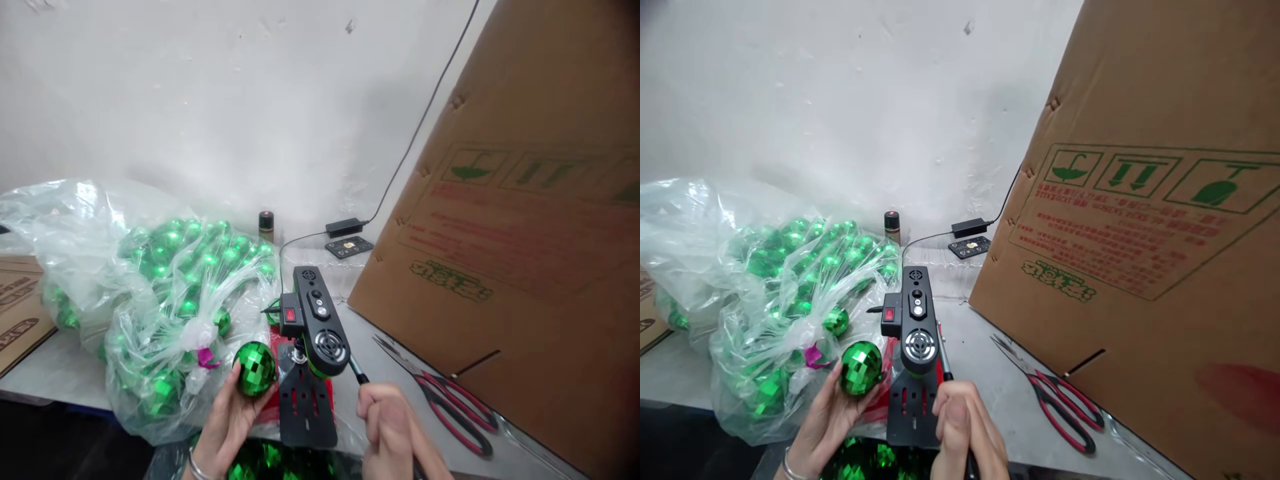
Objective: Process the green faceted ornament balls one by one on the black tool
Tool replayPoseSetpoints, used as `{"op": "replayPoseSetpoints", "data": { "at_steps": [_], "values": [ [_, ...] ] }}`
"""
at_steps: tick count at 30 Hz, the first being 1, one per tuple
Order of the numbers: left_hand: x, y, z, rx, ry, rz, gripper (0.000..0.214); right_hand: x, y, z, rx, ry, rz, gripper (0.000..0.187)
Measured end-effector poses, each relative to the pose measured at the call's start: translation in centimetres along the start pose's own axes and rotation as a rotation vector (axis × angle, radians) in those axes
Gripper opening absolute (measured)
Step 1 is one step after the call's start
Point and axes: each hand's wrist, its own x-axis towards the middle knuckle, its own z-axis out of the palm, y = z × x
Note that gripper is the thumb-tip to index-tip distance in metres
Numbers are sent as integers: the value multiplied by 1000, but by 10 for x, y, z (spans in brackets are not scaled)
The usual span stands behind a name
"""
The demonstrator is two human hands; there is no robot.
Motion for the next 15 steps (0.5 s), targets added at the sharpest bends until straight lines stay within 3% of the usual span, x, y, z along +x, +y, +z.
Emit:
{"op": "replayPoseSetpoints", "data": {
  "at_steps": [2,5,10,15],
  "values": [
    [-9,-13,-2,-45,48,-36,60,5,4,-1,38,-31,-117,53],
    [-11,-28,1,100,69,-13,63,10,9,-3,34,-68,-185,50],
    [-4,-47,6,632,40,279,83,11,10,-5,35,-106,-201,47],
    [6,-70,2,933,60,489,88,7,13,-10,15,-127,-210,44]
  ]
}}
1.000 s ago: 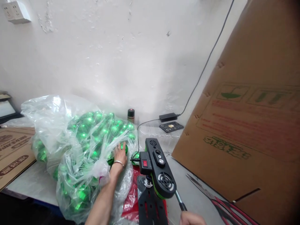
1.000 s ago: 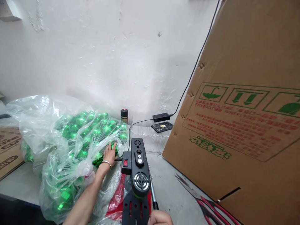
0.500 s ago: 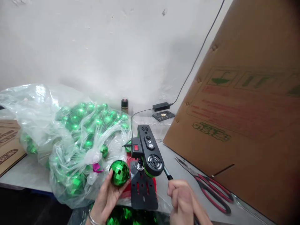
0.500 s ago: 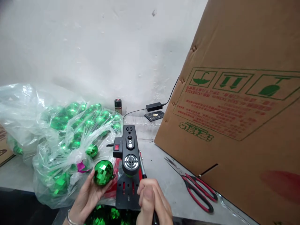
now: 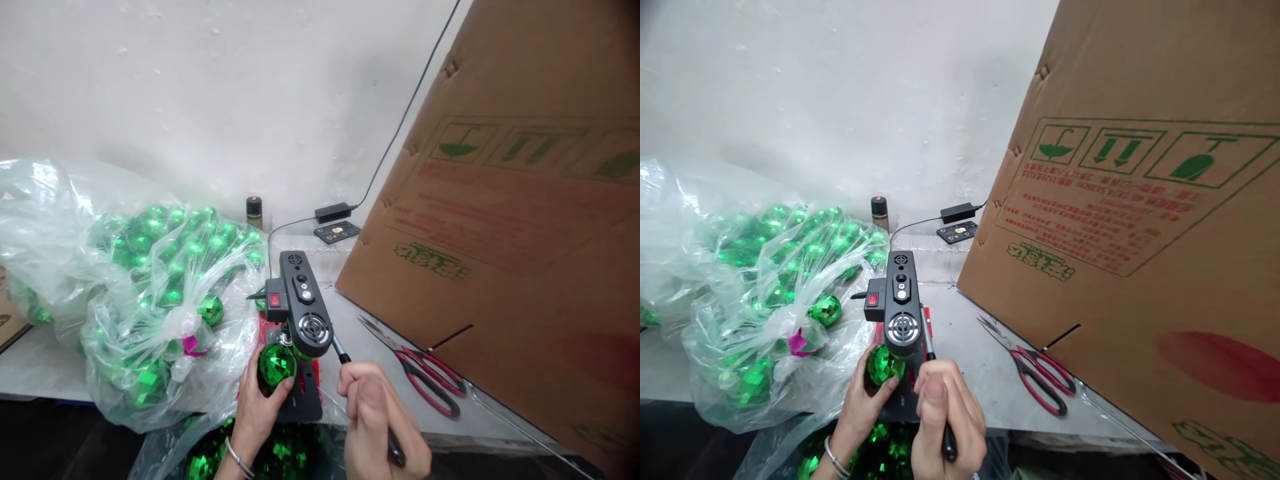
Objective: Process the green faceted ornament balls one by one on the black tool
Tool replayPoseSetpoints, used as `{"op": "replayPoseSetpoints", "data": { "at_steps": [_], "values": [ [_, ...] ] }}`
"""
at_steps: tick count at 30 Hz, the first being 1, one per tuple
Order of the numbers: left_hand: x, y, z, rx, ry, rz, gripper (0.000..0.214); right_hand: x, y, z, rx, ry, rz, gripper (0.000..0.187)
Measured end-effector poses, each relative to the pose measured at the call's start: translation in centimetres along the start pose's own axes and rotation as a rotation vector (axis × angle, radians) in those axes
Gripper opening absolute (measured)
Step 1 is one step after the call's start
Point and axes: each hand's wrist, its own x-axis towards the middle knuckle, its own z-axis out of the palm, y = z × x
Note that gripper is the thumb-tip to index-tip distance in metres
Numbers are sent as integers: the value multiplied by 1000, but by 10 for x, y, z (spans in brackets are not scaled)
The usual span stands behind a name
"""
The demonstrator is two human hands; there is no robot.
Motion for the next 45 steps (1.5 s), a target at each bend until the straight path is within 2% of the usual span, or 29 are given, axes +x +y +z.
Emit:
{"op": "replayPoseSetpoints", "data": {
  "at_steps": [4,15,20,24,29,37,45],
  "values": [
    [0,-8,10,136,-6,113,87,0,1,0,-2,-6,-14,44],
    [-10,-23,16,232,-22,394,76,7,-4,6,6,30,-4,44],
    [-1,-12,27,175,-90,344,74,10,-6,5,9,13,-3,46],
    [5,-17,32,95,-105,308,79,6,-4,2,4,-13,3,43],
    [5,-25,32,56,-118,318,83,-6,2,4,14,71,-57,45],
    [5,-17,34,112,-112,340,83,-26,8,11,-22,193,-29,47],
    [3,-17,33,119,-93,377,83,-31,14,10,-19,208,-19,50]
  ]
}}
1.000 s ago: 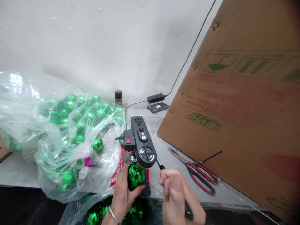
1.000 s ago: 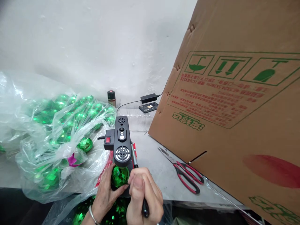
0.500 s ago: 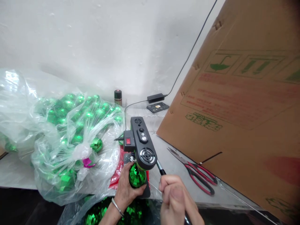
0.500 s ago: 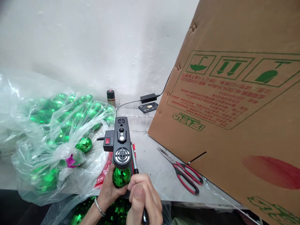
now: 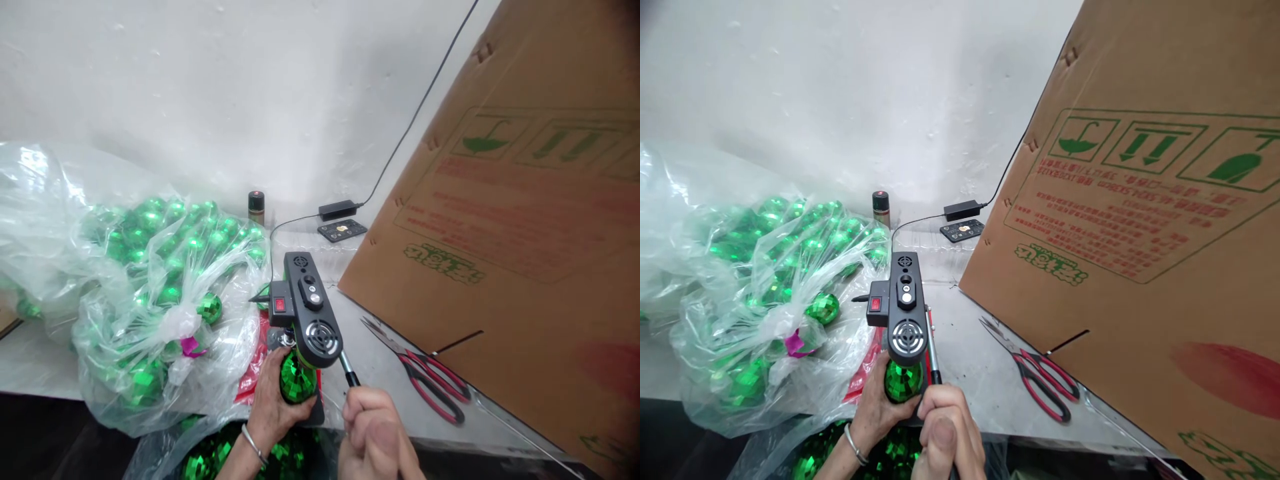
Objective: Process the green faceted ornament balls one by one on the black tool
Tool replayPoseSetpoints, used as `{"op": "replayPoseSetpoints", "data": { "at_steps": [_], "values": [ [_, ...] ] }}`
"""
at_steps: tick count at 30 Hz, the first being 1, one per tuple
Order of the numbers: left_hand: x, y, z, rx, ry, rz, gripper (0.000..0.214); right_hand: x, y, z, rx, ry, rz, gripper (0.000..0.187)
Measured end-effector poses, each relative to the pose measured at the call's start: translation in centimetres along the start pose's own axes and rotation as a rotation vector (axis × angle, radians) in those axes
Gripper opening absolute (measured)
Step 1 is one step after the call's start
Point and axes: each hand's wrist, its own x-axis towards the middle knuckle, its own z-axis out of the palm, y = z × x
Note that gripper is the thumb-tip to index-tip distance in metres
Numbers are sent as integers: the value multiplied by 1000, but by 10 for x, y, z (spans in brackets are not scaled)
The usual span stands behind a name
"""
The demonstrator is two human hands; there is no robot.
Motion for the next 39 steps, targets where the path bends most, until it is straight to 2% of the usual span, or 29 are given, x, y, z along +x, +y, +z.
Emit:
{"op": "replayPoseSetpoints", "data": {
  "at_steps": [14,22,28,37,39],
  "values": [
    [4,7,-4,18,-24,3,81,2,2,2,22,7,-14,50],
    [3,5,-1,60,6,35,80,3,-3,0,20,16,46,48],
    [3,5,-2,69,3,44,80,2,1,-1,22,4,3,50],
    [4,10,-5,71,-22,29,77,-5,0,-3,26,3,116,54],
    [5,10,-5,63,-21,37,76,-4,-1,-2,36,-11,104,55]
  ]
}}
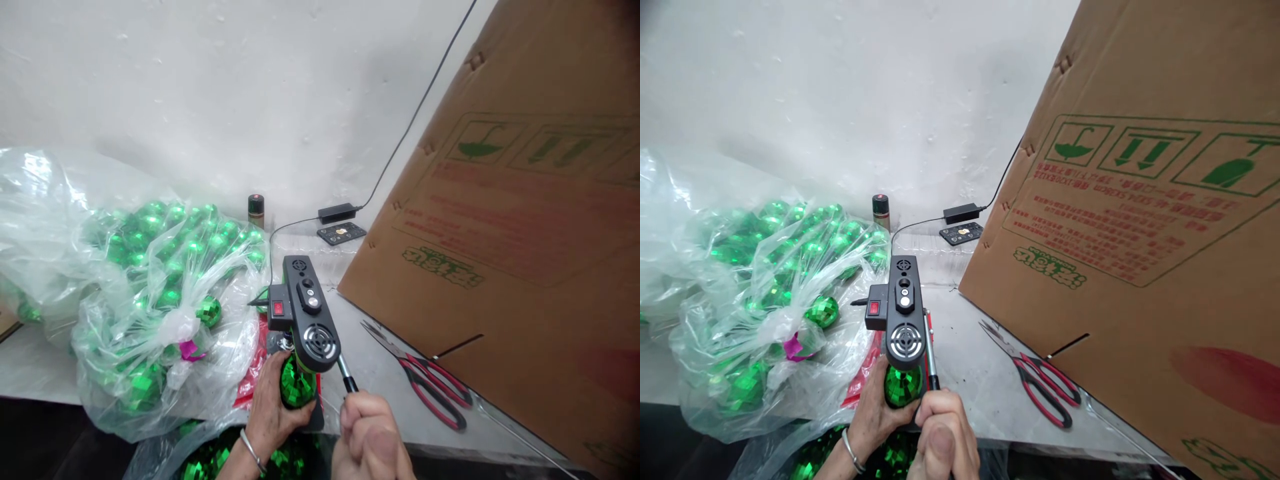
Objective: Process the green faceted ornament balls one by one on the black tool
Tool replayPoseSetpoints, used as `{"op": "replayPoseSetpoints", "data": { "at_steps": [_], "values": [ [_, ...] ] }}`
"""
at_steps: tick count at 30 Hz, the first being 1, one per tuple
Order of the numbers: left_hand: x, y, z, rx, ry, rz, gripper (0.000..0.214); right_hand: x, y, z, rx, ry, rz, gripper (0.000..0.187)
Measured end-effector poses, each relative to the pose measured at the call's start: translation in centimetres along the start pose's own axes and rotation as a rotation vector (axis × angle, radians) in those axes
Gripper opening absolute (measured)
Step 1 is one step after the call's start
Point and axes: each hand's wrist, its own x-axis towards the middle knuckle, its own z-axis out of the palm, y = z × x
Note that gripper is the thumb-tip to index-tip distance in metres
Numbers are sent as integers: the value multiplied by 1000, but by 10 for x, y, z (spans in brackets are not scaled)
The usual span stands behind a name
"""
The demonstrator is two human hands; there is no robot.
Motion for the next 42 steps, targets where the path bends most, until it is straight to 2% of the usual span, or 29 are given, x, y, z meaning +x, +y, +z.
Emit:
{"op": "replayPoseSetpoints", "data": {
  "at_steps": [11,15,23,33,37,42],
  "values": [
    [0,-1,2,-42,1,6,79,-7,8,-2,-25,20,-24,53],
    [0,-2,3,-44,-4,-5,79,-7,10,-3,-9,-15,-46,50],
    [-2,-8,8,-24,18,23,81,0,5,4,16,13,-14,58],
    [-3,-9,14,-19,55,40,82,0,5,4,9,15,7,59],
    [-4,-10,15,-18,50,32,80,0,8,4,45,8,-30,58],
    [-4,-12,17,-4,58,39,84,-9,16,-1,42,21,2,56]
  ]
}}
